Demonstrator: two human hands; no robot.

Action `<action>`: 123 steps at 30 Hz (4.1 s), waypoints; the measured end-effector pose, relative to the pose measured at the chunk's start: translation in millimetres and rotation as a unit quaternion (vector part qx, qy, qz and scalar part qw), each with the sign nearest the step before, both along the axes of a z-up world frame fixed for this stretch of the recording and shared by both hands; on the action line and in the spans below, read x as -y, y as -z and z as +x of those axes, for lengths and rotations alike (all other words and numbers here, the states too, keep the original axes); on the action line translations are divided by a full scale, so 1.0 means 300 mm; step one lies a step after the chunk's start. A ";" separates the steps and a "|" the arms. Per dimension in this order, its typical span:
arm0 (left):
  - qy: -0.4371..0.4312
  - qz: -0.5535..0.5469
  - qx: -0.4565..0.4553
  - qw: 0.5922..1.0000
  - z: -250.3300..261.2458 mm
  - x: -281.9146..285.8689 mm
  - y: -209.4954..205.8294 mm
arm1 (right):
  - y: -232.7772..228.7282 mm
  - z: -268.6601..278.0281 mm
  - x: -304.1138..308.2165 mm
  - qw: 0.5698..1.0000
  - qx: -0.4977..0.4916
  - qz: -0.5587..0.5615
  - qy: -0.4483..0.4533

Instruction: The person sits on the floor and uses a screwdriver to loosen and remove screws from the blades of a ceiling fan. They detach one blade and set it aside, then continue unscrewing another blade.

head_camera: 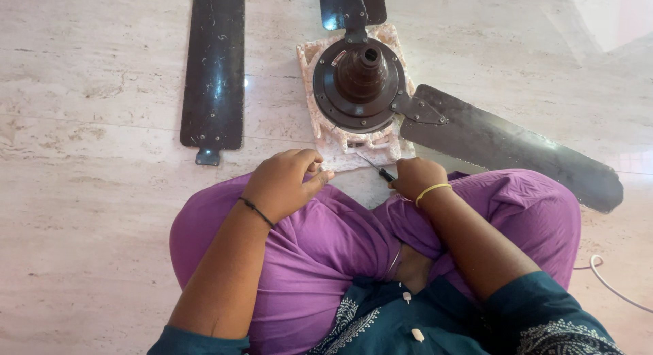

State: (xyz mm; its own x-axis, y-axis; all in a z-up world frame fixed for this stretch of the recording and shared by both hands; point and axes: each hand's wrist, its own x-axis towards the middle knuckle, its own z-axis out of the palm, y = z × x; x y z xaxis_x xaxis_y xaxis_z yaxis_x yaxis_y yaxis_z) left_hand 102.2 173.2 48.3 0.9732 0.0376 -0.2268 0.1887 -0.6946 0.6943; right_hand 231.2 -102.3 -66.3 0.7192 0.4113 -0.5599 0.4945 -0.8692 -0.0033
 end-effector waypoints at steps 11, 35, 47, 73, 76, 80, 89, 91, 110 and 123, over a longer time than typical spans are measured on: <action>0.025 0.032 0.026 0.999 -0.033 0.014 -0.019 | 0.025 -0.031 -0.033 1.000 -0.004 -0.025 -0.015; 0.046 0.041 -0.009 0.998 -0.030 0.016 0.022 | -0.232 0.171 0.003 0.906 0.251 0.311 0.139; 0.043 0.052 -0.051 0.996 -0.021 0.015 0.005 | -0.248 0.215 -0.004 0.891 0.188 0.342 0.232; 0.037 0.088 -0.113 0.989 -0.023 0.013 0.033 | -0.344 0.328 -0.236 0.972 0.048 0.079 0.214; 0.048 0.119 -0.122 0.984 -0.035 0.031 0.034 | -0.355 0.375 -0.264 0.977 -0.022 0.057 0.202; 0.034 0.131 -0.126 0.983 -0.037 0.033 0.039 | -0.329 0.441 -0.256 0.995 -0.041 0.013 0.094; 0.018 0.121 -0.106 0.987 -0.045 0.026 0.074 | -0.271 0.497 -0.138 0.984 0.033 -0.049 -0.169; 0.023 0.129 -0.125 0.983 -0.040 0.032 0.060 | -0.268 0.461 -0.141 0.991 0.073 -0.001 -0.110; 0.066 0.180 -0.192 0.963 -0.039 0.074 0.019 | -0.189 0.431 -0.248 0.982 0.132 -0.030 -0.133; 0.067 0.168 -0.181 0.967 -0.023 0.087 0.056 | -0.100 0.556 -0.361 0.946 -0.221 0.021 0.235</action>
State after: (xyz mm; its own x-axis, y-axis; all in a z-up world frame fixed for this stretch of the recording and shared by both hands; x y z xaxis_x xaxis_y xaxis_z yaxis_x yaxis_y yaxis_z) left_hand 95.3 147.0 31.4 0.8341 0.0469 -0.5496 0.2686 -0.9048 0.3304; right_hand 397.9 5.8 -36.2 0.5282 0.1323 -0.8388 -0.0050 -0.9873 -0.1588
